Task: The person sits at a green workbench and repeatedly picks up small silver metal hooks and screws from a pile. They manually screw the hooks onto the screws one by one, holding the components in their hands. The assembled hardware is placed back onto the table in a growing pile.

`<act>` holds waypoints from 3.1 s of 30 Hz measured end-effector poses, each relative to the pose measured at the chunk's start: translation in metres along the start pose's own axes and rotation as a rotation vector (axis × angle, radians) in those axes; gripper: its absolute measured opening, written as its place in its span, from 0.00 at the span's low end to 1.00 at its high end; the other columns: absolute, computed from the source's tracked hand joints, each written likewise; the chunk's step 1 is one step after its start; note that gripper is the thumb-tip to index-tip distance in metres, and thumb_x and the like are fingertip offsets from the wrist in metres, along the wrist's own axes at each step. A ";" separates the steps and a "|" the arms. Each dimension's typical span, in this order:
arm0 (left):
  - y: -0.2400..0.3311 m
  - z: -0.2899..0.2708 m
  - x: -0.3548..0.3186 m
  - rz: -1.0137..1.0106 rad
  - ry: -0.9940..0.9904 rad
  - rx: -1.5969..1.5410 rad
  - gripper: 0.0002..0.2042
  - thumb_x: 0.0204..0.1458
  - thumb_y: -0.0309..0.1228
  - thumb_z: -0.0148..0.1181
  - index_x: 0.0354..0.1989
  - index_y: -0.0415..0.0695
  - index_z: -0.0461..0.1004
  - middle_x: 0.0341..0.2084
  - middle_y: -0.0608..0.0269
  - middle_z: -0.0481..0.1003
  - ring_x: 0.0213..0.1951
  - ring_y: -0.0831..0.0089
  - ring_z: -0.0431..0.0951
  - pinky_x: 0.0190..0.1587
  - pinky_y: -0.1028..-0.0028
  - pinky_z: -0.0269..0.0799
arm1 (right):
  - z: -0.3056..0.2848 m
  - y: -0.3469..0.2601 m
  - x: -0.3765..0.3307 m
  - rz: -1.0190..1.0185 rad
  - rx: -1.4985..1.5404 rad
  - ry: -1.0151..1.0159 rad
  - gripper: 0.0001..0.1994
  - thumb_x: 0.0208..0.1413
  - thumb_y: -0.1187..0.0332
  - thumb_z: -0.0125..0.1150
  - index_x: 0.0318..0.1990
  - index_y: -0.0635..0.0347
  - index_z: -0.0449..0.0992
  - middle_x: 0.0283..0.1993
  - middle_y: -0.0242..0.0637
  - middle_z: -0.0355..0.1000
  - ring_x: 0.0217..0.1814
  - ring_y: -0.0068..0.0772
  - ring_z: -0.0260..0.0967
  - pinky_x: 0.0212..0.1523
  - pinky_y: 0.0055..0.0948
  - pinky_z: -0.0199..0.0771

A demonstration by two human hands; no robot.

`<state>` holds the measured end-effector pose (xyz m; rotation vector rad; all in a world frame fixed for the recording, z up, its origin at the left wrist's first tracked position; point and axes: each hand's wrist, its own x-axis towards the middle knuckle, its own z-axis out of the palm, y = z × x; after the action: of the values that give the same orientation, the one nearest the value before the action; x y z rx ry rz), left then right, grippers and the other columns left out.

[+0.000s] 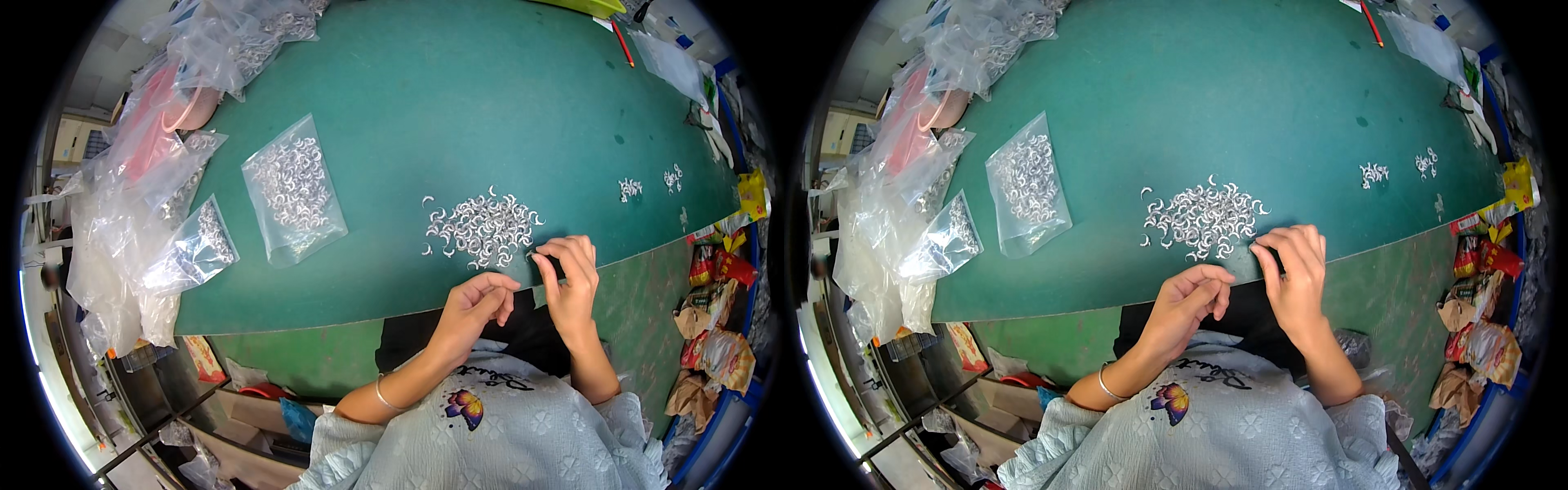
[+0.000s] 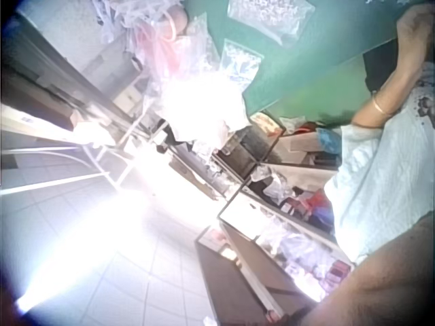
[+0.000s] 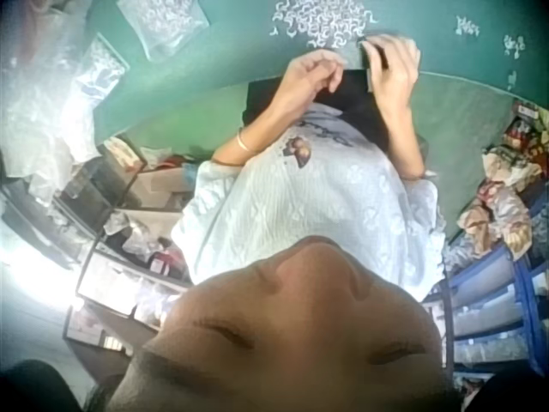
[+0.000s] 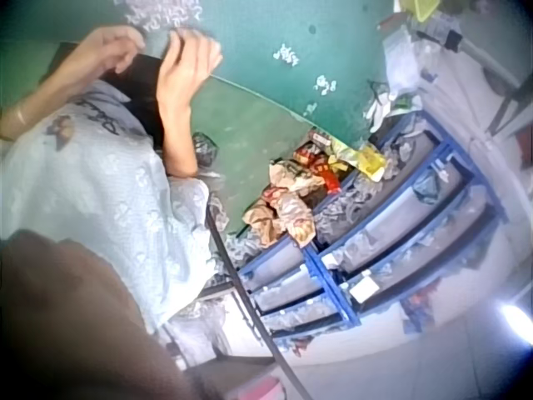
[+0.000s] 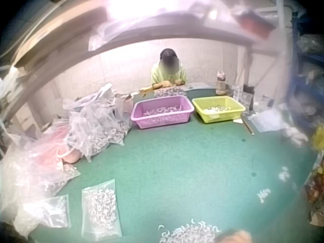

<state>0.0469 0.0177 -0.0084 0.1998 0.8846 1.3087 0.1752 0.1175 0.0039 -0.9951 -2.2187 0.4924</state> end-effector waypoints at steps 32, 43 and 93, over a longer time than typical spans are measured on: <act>0.002 0.010 -0.002 0.404 0.094 0.454 0.06 0.48 0.16 0.52 0.34 0.36 0.73 0.32 0.66 0.67 0.31 0.84 0.64 0.33 0.84 0.60 | -0.004 -0.009 -0.012 0.599 0.994 -0.362 0.06 0.47 0.80 0.57 0.34 0.66 0.72 0.29 0.28 0.67 0.31 0.16 0.59 0.34 0.17 0.60; 0.005 0.001 0.003 0.129 0.085 -0.014 0.06 0.50 0.24 0.54 0.35 0.37 0.71 0.32 0.63 0.71 0.27 0.82 0.64 0.30 0.82 0.60 | 0.016 0.003 0.017 0.058 0.038 -0.038 0.08 0.42 0.78 0.58 0.32 0.63 0.71 0.35 0.39 0.67 0.37 0.40 0.62 0.38 0.32 0.60; 0.011 0.009 0.005 0.384 0.046 0.204 0.06 0.49 0.21 0.55 0.35 0.39 0.73 0.26 0.70 0.67 0.25 0.86 0.62 0.28 0.86 0.58 | -0.002 -0.005 0.007 0.865 1.514 -0.544 0.09 0.51 0.78 0.53 0.40 0.64 0.67 0.34 0.34 0.70 0.29 0.16 0.61 0.30 0.15 0.60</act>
<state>0.0440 0.0283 0.0021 0.5209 1.0542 1.5810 0.1701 0.1199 0.0114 -0.8262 -0.9282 2.4922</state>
